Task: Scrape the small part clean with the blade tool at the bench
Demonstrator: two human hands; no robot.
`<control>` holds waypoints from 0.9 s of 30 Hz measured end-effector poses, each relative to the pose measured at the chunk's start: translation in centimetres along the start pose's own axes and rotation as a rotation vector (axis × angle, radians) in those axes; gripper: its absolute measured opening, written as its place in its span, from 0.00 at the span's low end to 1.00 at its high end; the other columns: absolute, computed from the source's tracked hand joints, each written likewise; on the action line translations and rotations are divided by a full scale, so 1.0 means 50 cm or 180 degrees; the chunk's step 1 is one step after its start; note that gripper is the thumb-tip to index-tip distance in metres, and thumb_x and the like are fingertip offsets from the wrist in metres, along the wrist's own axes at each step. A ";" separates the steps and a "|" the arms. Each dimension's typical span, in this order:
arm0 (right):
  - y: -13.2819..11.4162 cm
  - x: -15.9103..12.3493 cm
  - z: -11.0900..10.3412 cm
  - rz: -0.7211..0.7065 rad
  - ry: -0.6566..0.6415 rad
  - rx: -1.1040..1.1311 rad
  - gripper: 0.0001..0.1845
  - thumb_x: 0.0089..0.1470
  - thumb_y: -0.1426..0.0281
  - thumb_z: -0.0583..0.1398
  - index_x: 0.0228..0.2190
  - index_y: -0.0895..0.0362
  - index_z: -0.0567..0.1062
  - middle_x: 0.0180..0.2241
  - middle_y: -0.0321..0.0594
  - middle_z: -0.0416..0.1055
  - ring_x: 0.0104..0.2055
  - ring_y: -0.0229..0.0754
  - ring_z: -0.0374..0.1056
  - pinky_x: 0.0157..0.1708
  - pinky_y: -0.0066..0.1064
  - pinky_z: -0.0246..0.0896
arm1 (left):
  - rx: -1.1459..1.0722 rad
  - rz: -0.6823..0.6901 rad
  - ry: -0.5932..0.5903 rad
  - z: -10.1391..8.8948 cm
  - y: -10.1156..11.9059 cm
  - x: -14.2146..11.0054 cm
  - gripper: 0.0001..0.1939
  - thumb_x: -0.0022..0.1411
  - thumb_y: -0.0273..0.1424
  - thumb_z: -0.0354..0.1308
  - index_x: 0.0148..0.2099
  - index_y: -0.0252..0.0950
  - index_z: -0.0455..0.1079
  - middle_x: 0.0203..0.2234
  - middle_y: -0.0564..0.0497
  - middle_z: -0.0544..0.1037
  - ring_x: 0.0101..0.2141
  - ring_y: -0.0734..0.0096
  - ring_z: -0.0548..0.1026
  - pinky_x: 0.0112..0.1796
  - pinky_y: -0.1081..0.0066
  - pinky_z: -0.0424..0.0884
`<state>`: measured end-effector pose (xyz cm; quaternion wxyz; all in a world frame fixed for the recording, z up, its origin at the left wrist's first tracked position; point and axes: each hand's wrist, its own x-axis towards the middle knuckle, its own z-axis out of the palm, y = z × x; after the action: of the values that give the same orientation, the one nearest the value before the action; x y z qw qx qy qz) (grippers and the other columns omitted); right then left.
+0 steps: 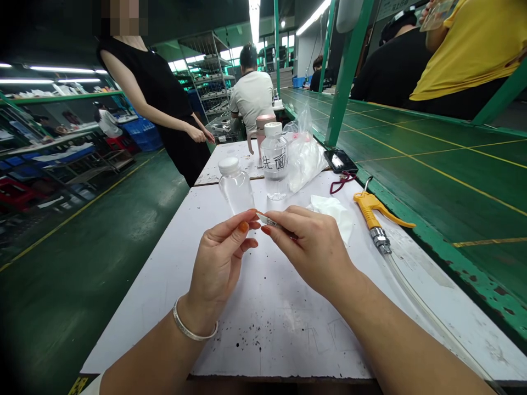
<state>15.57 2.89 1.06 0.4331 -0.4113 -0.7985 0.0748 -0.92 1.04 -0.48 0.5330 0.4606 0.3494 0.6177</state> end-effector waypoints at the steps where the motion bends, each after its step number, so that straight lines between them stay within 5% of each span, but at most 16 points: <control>1: -0.001 0.000 0.000 0.0029 0.0005 0.0013 0.06 0.60 0.70 0.62 0.37 0.56 0.81 0.23 0.33 0.67 0.24 0.34 0.62 0.24 0.28 0.54 | 0.0010 0.0009 0.0000 0.000 0.000 0.000 0.08 0.63 0.32 0.61 0.43 0.45 0.81 0.46 0.49 0.81 0.44 0.67 0.76 0.36 0.74 0.74; 21: -0.006 0.001 -0.001 0.0210 0.0149 -0.0038 0.07 0.58 0.72 0.63 0.37 0.55 0.83 0.21 0.32 0.68 0.22 0.34 0.61 0.22 0.28 0.52 | 0.0572 0.0523 0.0058 0.007 -0.010 -0.005 0.11 0.64 0.31 0.61 0.46 0.47 0.80 0.47 0.49 0.81 0.42 0.67 0.77 0.35 0.72 0.75; 27: 0.008 0.005 -0.016 0.0380 0.0567 -0.0174 0.05 0.58 0.72 0.64 0.34 0.57 0.83 0.23 0.35 0.72 0.24 0.36 0.65 0.24 0.29 0.55 | 0.0653 0.0407 -0.0184 0.014 -0.009 -0.013 0.08 0.63 0.31 0.62 0.42 0.46 0.82 0.46 0.49 0.81 0.40 0.68 0.78 0.35 0.73 0.74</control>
<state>16.36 3.13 1.51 0.4857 -0.4748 -0.7327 0.0418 -0.09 0.46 -0.81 0.4526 0.5517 0.3652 0.5979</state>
